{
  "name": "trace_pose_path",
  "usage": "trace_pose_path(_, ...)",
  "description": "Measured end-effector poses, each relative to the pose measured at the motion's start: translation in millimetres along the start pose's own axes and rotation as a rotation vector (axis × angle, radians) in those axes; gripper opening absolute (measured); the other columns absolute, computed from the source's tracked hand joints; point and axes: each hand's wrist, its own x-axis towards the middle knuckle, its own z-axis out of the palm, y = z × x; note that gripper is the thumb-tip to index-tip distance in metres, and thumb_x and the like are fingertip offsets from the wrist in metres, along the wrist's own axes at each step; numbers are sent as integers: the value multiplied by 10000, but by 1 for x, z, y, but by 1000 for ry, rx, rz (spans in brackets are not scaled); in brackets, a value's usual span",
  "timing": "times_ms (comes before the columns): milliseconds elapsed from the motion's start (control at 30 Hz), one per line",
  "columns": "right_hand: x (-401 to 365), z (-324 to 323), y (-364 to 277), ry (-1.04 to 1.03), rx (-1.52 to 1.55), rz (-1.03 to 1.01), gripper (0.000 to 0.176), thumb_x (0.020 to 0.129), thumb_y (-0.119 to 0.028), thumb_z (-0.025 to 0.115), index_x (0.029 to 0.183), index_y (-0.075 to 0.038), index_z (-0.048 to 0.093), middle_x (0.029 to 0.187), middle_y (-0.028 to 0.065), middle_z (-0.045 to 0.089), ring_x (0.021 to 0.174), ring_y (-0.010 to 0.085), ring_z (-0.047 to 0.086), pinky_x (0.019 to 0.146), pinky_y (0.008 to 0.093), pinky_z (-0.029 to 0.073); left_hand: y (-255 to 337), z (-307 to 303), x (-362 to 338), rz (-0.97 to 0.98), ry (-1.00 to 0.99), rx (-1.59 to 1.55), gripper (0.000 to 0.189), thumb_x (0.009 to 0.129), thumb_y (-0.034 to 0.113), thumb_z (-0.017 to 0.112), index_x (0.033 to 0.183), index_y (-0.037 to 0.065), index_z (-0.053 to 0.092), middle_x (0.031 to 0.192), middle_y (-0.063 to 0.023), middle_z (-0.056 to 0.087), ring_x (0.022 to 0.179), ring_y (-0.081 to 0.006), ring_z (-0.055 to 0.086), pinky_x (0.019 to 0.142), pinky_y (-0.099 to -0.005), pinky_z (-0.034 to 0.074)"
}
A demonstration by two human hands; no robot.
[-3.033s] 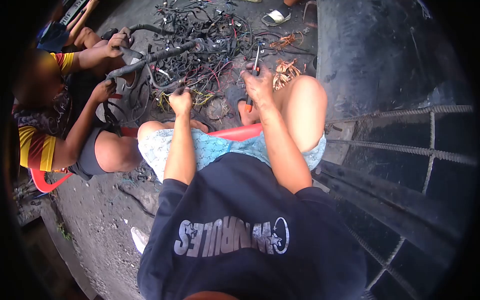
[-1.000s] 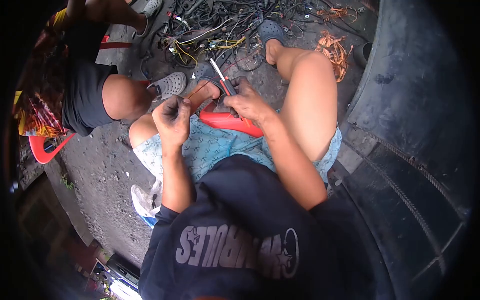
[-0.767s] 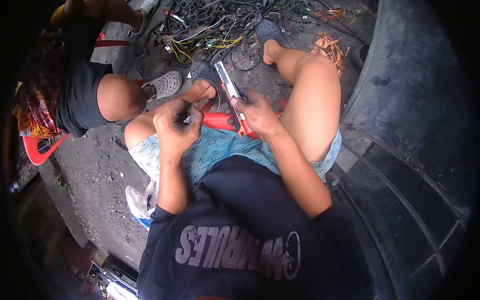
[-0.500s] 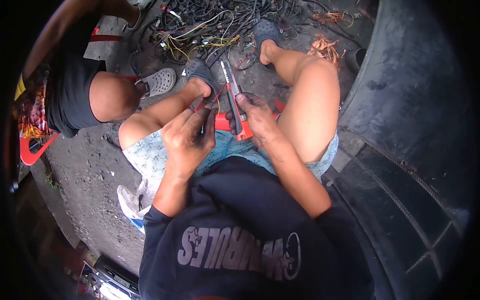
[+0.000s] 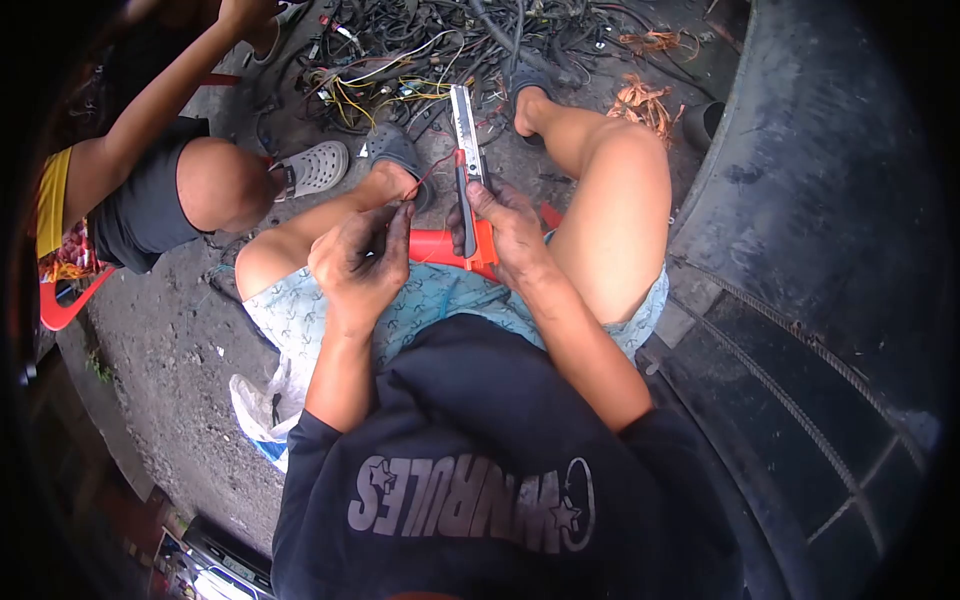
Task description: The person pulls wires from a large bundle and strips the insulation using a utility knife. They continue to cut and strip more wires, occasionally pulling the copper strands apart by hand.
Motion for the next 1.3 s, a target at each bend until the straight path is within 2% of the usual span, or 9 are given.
trace_pose_path(300,4,0,1,-11,24,-51,317,915,-330,527,970,-19,542,704,89,601,532,158,583,490,267,497,0,8,-3,83,-20,-13,141,614,-37,719,678,26,611,538,-49,534,417,-167,493,420,-270,390)
trace_pose_path(433,4,-1,1,-65,40,-87,353,912,-339,527,1005,1,547,721,98,611,549,171,597,495,273,502,-3,9,-3,-167,-34,-36,126,697,0,727,685,2,602,534,-8,523,448,-60,458,436,-222,371)
trace_pose_path(567,2,-2,1,-181,-6,-22,413,923,-372,473,1058,13,537,772,129,618,596,200,610,523,286,508,-15,11,8,-658,-44,-471,144,813,72,673,785,-56,611,650,26,558,574,-5,464,480,-171,363)
trace_pose_path(700,0,2,5,-366,17,26,455,919,-380,449,1095,32,528,795,146,623,611,201,619,542,294,517,-39,21,15,-790,-73,-572,257,854,161,635,959,-73,613,688,5,581,534,0,420,462,-166,326)
trace_pose_path(767,-2,4,4,-405,-13,26,462,916,-375,447,1108,38,524,802,151,624,612,199,619,545,296,519,-42,19,18,-933,-311,-827,335,911,211,525,1081,-76,554,811,-116,644,487,-59,434,466,-211,399)
trace_pose_path(900,-7,8,-1,-414,39,130,353,902,-311,505,1029,16,545,756,129,620,567,179,606,507,272,507,-32,21,21,-978,-265,-1268,329,914,187,527,1141,-51,516,886,-126,649,446,-36,357,417,-176,307)
trace_pose_path(1033,-8,7,-1,-410,-22,175,346,881,-313,537,1019,4,549,746,116,618,546,164,595,486,266,489,-52,23,11,-952,-129,-1365,355,900,182,554,1163,-48,492,958,-149,636,468,-46,371,469,-191,348)
trace_pose_path(1067,-9,8,0,-410,-21,172,346,881,-313,537,1019,4,549,746,116,618,546,164,595,486,266,489,-62,20,13,-925,-203,-1404,386,884,223,578,1173,-20,495,952,-117,622,476,-69,398,540,-267,445)
trace_pose_path(1300,-12,1,-1,-410,5,170,395,871,-345,521,1047,7,556,740,120,615,548,171,591,491,264,483,-69,22,13,-927,-342,-1345,351,866,191,603,1137,-13,513,969,-152,630,468,-69,402,568,-284,470)
